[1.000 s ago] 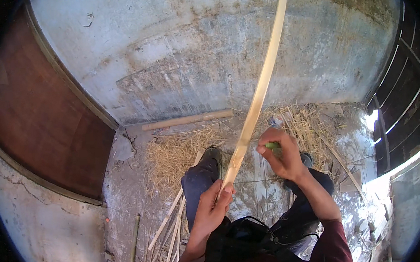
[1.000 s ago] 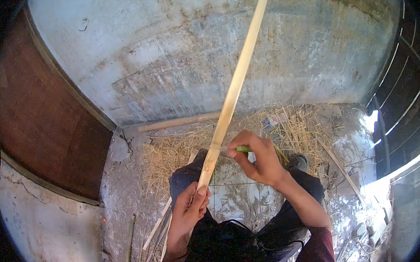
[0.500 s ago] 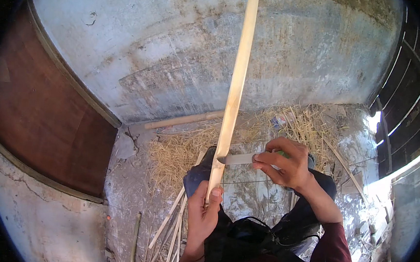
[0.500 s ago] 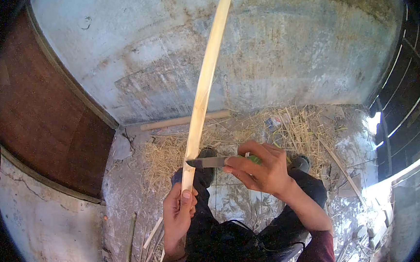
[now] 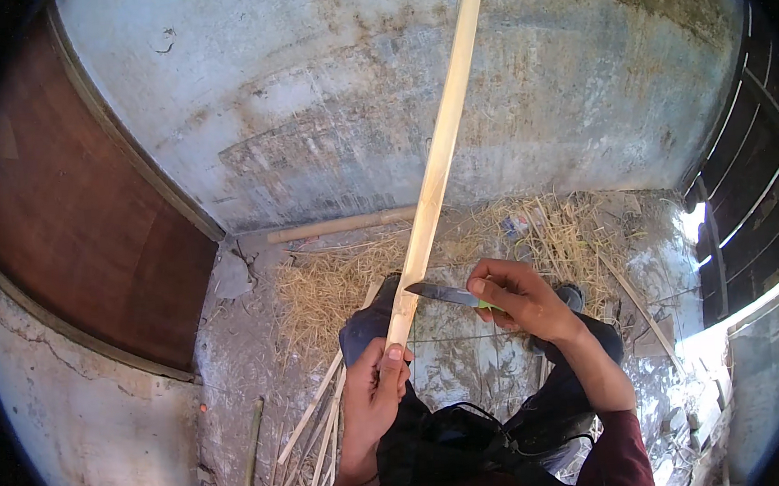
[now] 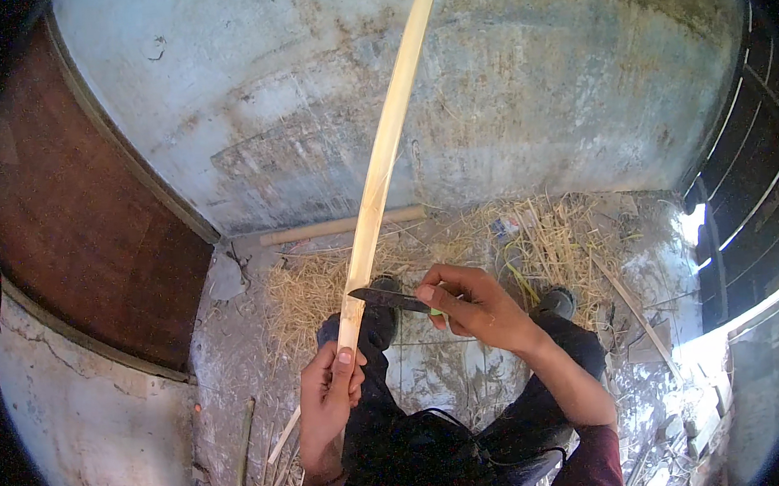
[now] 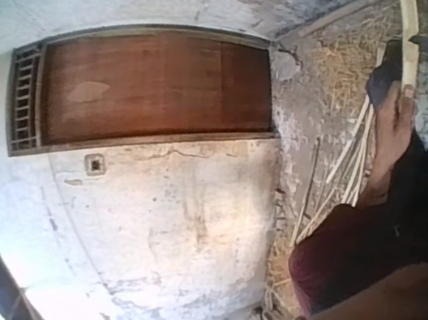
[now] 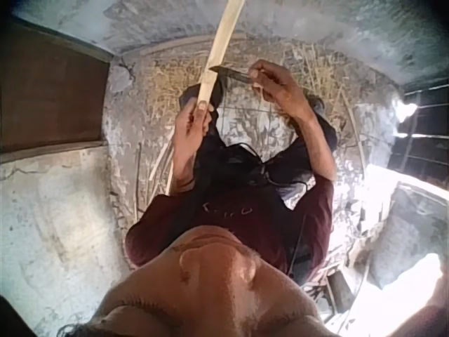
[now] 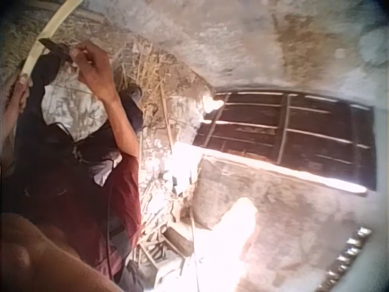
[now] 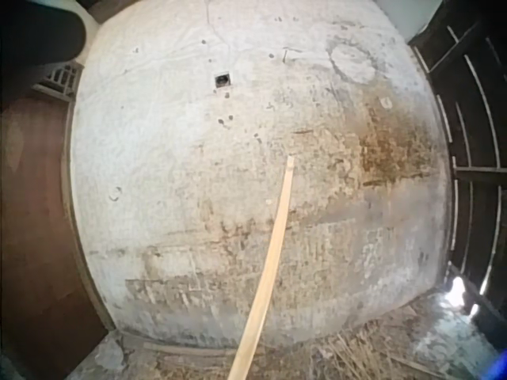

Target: The person shaves and smooths a long bamboo strip with a knife while sitting on a floor covered with wood shavings.

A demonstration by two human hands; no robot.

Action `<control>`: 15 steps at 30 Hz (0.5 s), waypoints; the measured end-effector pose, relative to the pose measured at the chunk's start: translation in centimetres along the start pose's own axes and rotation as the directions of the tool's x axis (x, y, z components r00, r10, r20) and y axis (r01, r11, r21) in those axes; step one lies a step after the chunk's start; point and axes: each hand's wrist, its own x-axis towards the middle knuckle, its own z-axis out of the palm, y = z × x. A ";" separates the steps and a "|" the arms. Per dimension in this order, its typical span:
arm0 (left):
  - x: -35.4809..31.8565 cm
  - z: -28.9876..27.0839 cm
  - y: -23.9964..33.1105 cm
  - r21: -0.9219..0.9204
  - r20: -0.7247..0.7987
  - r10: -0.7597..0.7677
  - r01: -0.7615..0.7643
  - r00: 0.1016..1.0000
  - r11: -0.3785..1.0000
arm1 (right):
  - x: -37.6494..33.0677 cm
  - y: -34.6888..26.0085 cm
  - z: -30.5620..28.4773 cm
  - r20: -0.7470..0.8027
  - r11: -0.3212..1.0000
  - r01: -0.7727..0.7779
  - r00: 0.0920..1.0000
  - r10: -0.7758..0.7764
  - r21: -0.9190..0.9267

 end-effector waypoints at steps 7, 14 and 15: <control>0.1 0.0 -0.4 -0.013 0.015 -0.004 0.005 1.000 1.000 | -0.1 -0.1 -0.2 0.058 0.994 -0.057 0.997 0.052 0.098; 0.1 -0.1 0.0 -0.005 0.011 -0.014 0.014 1.000 1.000 | -0.1 -0.3 -0.1 0.077 0.981 -0.119 0.991 0.108 0.154; 0.1 0.0 0.0 -0.007 0.008 -0.020 0.021 1.000 1.000 | -0.1 -0.1 -0.1 0.078 0.982 -0.105 0.993 0.094 0.155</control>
